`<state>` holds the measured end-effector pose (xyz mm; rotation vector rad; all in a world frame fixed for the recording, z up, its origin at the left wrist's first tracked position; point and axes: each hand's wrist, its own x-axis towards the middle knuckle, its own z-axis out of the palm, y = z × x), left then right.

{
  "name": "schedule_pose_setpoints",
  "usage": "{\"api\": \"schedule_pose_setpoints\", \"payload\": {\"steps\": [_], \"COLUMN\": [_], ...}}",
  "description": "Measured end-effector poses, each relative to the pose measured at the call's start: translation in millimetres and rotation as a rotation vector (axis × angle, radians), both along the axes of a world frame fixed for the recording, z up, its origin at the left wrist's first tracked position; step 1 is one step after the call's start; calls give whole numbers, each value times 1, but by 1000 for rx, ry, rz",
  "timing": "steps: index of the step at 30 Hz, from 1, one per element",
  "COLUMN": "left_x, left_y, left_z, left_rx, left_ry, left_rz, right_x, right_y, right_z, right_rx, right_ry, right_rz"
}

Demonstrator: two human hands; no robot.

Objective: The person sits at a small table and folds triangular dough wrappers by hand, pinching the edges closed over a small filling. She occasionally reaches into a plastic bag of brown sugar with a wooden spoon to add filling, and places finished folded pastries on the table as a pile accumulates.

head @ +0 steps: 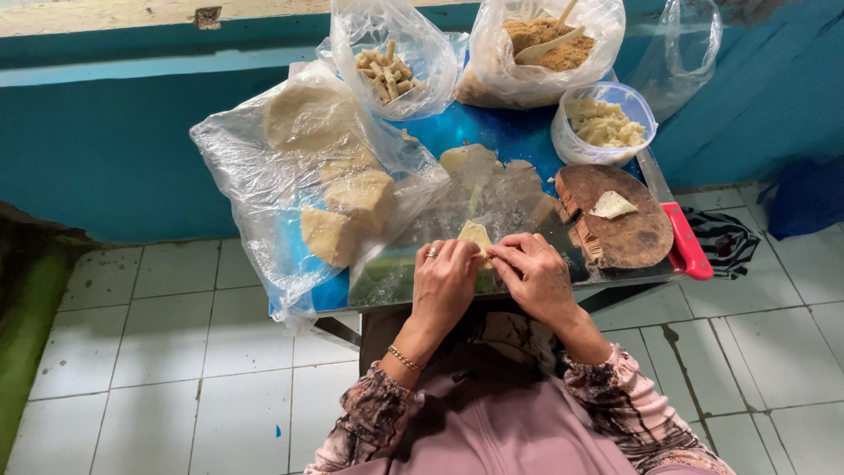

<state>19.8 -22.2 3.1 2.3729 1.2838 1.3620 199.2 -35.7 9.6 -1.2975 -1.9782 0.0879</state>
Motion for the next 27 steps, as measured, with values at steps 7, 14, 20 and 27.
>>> {"api": "schedule_pose_setpoints", "payload": {"steps": [7,14,20,27], "left_x": [-19,-18,-15,-15], "left_y": [-2,8,17,26], "left_z": [4,-2,-10,-8], "left_rx": [-192,-211,-131,-153], "left_ry": [-80,-120,-38,-85], "left_rz": [-300,-318,-268,-238], "right_x": [7,5,6,2], "right_y": [0,1,5,8], "right_z": [3,7,12,7], "right_rx": [-43,-33,-44,21], "right_ry": [-63,-77,-104,-130], "right_rz": [60,70,107,124]}}
